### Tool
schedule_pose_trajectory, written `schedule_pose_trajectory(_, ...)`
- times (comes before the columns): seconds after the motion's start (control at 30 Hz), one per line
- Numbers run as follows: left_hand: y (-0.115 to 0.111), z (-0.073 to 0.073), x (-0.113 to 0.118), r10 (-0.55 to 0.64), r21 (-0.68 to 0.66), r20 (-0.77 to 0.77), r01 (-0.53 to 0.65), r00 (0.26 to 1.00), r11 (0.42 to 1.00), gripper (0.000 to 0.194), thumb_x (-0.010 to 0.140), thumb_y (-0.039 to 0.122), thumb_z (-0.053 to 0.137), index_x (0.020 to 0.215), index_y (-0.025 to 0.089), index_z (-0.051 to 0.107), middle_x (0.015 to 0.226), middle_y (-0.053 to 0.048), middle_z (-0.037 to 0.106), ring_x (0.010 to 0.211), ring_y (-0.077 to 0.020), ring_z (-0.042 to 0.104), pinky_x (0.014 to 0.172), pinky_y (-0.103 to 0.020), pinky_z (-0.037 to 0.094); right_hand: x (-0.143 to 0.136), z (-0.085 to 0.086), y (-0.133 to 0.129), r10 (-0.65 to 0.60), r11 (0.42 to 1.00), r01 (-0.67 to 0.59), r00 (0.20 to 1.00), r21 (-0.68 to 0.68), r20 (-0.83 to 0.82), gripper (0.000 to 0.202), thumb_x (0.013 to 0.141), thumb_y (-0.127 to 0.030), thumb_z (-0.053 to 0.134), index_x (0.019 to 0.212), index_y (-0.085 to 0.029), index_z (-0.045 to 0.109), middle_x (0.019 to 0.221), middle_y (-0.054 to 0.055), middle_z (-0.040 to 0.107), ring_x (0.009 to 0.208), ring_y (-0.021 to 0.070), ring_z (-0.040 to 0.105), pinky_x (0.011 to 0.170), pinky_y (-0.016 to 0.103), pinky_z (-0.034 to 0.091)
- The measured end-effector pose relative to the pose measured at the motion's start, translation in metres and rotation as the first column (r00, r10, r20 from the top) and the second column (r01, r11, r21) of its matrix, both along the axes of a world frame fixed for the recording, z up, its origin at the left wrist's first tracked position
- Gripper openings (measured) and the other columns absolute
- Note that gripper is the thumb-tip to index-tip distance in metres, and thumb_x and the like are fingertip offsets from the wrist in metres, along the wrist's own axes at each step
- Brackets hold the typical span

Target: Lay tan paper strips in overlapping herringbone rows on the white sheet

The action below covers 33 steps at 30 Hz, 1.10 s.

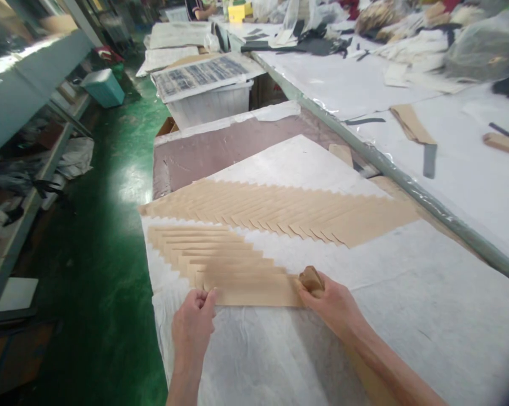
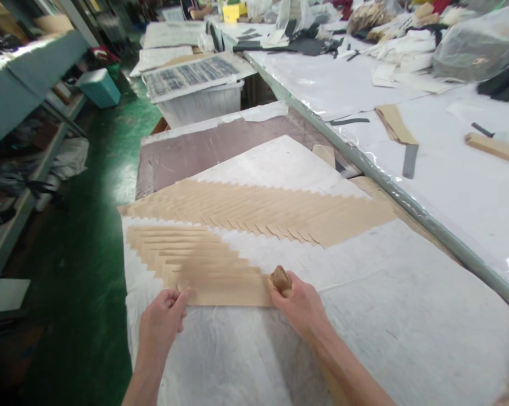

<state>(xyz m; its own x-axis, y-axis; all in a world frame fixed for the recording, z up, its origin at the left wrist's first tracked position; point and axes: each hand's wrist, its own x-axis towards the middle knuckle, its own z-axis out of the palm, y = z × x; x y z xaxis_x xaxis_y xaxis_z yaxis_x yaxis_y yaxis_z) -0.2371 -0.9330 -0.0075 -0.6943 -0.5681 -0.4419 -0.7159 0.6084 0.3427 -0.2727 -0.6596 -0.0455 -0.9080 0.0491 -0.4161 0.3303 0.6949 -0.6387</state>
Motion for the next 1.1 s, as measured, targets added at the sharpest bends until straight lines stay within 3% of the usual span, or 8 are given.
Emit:
schedule_pose_trajectory(0.27, 0.003, 0.004, -0.001, -0.001, -0.008, 0.015, 0.001, 1.0, 1.0, 0.035, 0.08, 0.055, 0.047, 0.07, 0.023, 0.055, 0.05, 0.005, 0.061, 0.045, -0.0164, 0.057, 0.055, -0.028, 0.037, 0.002, -0.009, 0.002, 0.105, 0.991, -0.106, 0.994, 0.08, 0.022, 0.024, 0.078, -0.034, 0.054, 0.097, -0.022, 0.059, 0.077, 0.003, 0.068, 0.066, 0.0178, 0.06, 0.058, 0.025, 0.035)
schedule_pose_trajectory(0.53, 0.006, 0.009, -0.003, -0.02, -0.011, 0.038, 0.021, 0.999, 1.0, 0.034, 0.081, 0.055, 0.047, 0.069, 0.024, 0.053, 0.045, 0.006, 0.058, 0.05, -0.0181, 0.06, 0.058, -0.028, 0.037, 0.0, -0.006, 0.001, 0.13, 0.989, -0.133, 0.99, 0.069, 0.046, 0.021, 0.078, -0.034, 0.053, 0.094, -0.022, 0.06, 0.075, 0.003, 0.067, 0.066, 0.0175, 0.06, 0.058, 0.025, 0.033)
schedule_pose_trajectory(0.7, 0.003, 0.004, -0.001, -0.047, -0.043, 0.059, 0.049, 0.997, 0.998, 0.034, 0.082, 0.057, 0.045, 0.071, 0.025, 0.052, 0.046, 0.006, 0.059, 0.053, -0.0191, 0.061, 0.058, -0.028, 0.036, -0.002, -0.001, -0.002, 0.156, 0.98, -0.165, 0.984, 0.113, 0.083, 0.018, 0.077, -0.031, 0.053, 0.091, -0.021, 0.057, 0.077, 0.004, 0.067, 0.067, 0.0177, 0.059, 0.057, 0.025, 0.031)
schedule_pose_trajectory(0.83, 0.002, -0.001, 0.001, -0.089, -0.145, 0.079, 0.1, 0.993, 0.984, 0.034, 0.084, 0.059, 0.04, 0.083, 0.025, 0.047, 0.058, 0.003, 0.064, 0.057, -0.0217, 0.062, 0.058, -0.029, 0.036, -0.007, 0.01, -0.002, 0.227, 0.944, -0.249, 0.966, 0.217, 0.124, 0.012, 0.078, -0.029, 0.052, 0.086, -0.02, 0.053, 0.075, 0.006, 0.066, 0.067, 0.0194, 0.06, 0.055, 0.026, 0.027)
schedule_pose_trajectory(0.93, 0.007, 0.003, 0.001, -0.146, -0.29, 0.174, 0.193, 0.974, 0.937, 0.034, 0.087, 0.058, 0.034, 0.089, 0.026, 0.044, 0.064, -0.003, 0.066, 0.066, -0.0279, 0.065, 0.058, -0.032, 0.036, -0.009, 0.015, 0.002, 0.255, 0.914, -0.287, 0.956, 0.288, 0.145, 0.013, 0.078, -0.032, 0.052, 0.085, -0.021, 0.051, 0.076, 0.007, 0.067, 0.071, 0.0223, 0.062, 0.054, 0.027, 0.024)
schedule_pose_trajectory(1.1, 0.021, 0.011, -0.001, -0.203, -0.334, 0.278, 0.292, 0.939, 0.896, 0.035, 0.092, 0.052, 0.025, 0.095, 0.026, 0.048, 0.07, -0.006, 0.067, 0.072, -0.0309, 0.066, 0.058, -0.035, 0.037, -0.005, 0.016, 0.013, 0.265, 0.939, -0.282, 0.958, 0.195, 0.109, 0.011, 0.075, -0.028, 0.054, 0.082, -0.02, 0.05, 0.077, 0.005, 0.066, 0.072, 0.0217, 0.061, 0.056, 0.027, 0.029)
